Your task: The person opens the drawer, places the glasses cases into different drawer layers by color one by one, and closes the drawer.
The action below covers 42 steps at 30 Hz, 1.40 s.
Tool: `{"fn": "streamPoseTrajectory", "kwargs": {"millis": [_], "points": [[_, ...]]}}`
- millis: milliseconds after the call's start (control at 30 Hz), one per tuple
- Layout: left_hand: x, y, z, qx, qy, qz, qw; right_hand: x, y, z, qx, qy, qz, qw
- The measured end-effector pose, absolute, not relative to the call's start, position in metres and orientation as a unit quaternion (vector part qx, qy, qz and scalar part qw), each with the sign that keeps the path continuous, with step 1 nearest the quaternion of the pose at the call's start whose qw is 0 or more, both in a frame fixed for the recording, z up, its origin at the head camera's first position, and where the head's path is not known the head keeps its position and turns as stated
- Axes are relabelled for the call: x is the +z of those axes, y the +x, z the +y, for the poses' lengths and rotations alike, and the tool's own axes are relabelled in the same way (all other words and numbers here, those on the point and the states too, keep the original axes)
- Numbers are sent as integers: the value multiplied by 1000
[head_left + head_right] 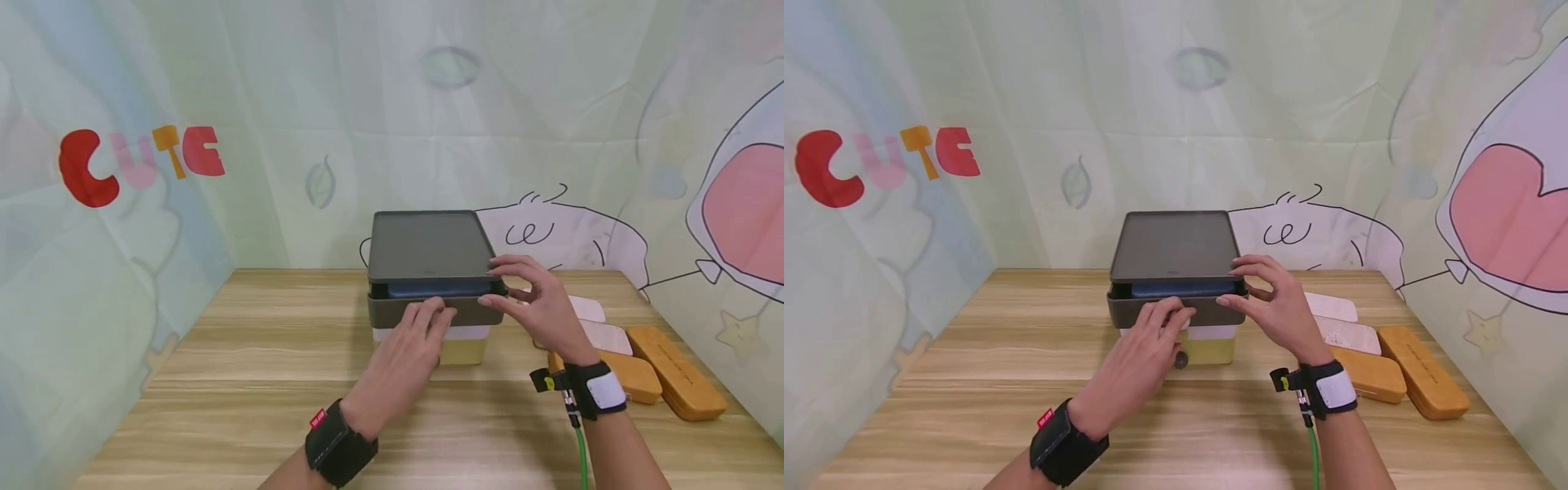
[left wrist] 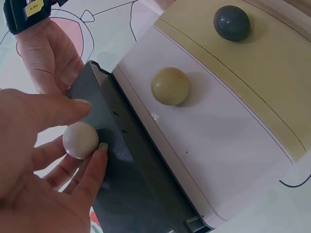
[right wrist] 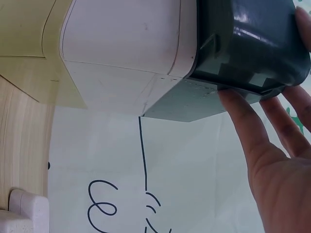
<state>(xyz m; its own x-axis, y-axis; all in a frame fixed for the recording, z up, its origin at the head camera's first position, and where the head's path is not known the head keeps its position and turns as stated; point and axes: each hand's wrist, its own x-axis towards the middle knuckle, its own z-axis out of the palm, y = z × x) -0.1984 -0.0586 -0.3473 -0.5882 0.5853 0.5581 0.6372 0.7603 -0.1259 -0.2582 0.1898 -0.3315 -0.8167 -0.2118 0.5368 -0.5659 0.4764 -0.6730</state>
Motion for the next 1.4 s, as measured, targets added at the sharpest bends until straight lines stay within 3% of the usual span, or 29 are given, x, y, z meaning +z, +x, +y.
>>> {"fn": "streamPoseTrajectory", "kwargs": {"millis": [500,1400], "points": [[-351,-202,-61,-50,-330,-906,262,-335,-260,180,436,232,-827,268],[-366,-218,-66,13,-334,-892,303,-345,-267,157,435,187,-802,365]]}}
